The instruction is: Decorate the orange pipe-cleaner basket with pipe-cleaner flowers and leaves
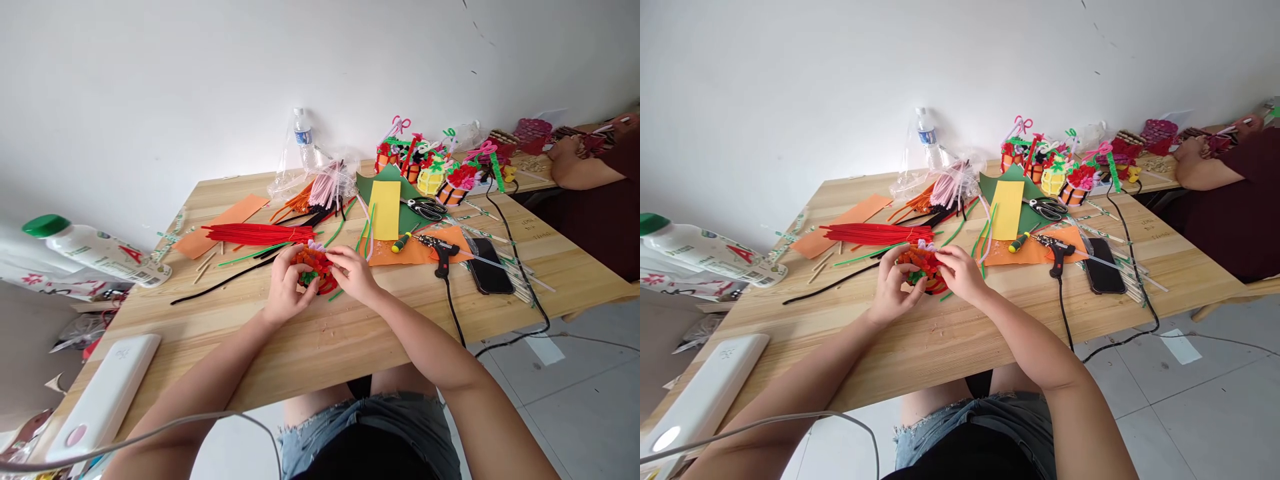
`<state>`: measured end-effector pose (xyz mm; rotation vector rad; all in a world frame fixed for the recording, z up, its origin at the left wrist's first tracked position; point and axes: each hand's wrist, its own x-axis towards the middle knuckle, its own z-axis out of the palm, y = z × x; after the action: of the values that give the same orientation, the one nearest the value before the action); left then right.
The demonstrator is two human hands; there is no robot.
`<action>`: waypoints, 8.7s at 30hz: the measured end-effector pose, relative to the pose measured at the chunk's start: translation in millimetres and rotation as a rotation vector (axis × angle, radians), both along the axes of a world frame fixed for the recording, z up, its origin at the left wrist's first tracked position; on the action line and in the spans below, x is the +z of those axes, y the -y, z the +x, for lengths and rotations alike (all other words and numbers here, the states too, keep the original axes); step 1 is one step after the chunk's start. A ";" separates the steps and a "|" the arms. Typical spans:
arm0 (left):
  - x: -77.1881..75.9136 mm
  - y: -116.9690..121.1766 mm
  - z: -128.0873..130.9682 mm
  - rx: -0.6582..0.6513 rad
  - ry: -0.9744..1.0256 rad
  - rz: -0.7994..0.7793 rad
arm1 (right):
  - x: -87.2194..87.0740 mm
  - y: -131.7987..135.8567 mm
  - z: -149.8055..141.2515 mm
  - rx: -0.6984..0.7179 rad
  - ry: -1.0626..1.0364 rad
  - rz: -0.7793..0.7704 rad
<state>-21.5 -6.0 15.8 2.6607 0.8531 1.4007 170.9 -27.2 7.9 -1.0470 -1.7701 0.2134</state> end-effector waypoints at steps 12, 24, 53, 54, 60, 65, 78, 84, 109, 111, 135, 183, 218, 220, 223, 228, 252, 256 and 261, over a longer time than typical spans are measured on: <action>-3.1 0.9 -1.0 -0.019 0.038 -0.010 | 1.7 2.4 -1.6 0.013 0.000 0.038; -5.2 -8.5 -18.0 -0.123 0.058 -0.037 | 2.1 10.1 -7.1 0.035 0.107 0.077; -0.7 -10.0 -14.9 -0.175 0.066 -0.023 | 4.9 15.8 -3.6 0.013 0.161 0.112; 0.2 -10.4 -14.5 -0.185 0.069 -0.011 | 5.2 16.0 -3.6 0.013 0.158 0.107; 3.7 -11.8 -13.7 -0.159 0.048 0.020 | 5.5 16.3 -2.8 0.020 0.150 0.105; 4.7 -11.7 -12.9 -0.185 0.062 0.036 | 4.0 16.9 -2.5 0.021 0.145 0.078; 2.6 -13.6 -13.1 -0.199 0.072 0.038 | 5.6 16.6 -2.8 0.002 0.169 0.131; 2.6 -12.9 -13.4 -0.202 0.071 0.041 | 6.5 15.9 -2.7 0.003 0.174 0.161; 1.2 -13.1 -14.2 -0.196 0.070 0.026 | 1.6 13.4 1.3 0.022 0.206 0.144; 0.7 -13.2 -14.4 -0.191 0.064 0.021 | 0.9 13.1 1.6 0.020 0.210 0.136; 0.1 -13.3 -13.8 -0.199 0.070 0.020 | 1.7 14.0 0.9 0.011 0.222 0.145; 4.0 -11.3 -12.0 -0.201 0.076 0.030 | 2.0 13.1 0.8 0.006 0.222 0.156; 3.5 -11.8 -12.8 -0.205 0.076 0.036 | 2.1 12.6 0.2 0.022 0.200 0.180; 2.4 -12.5 -12.8 -0.201 0.074 0.032 | 2.2 12.7 0.3 0.024 0.197 0.185; 1.5 -12.8 -13.0 -0.197 0.073 0.029 | 2.3 12.7 0.4 0.022 0.200 0.178; 1.6 -11.9 -12.9 -0.201 0.076 0.033 | 1.9 12.9 0.5 0.021 0.203 0.169; 2.2 -11.7 -13.0 -0.189 0.060 0.012 | 1.8 13.1 0.6 0.010 0.211 0.153; 2.5 -12.1 -12.8 -0.201 0.070 0.018 | 1.1 12.7 0.8 0.007 0.215 0.151; 2.0 -12.5 -13.1 -0.199 0.072 0.011 | 0.5 12.5 1.3 0.015 0.210 0.153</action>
<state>-34.6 6.4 17.8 2.6000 0.5581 1.4454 172.2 -39.6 8.4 -0.9742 -1.9498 -0.0240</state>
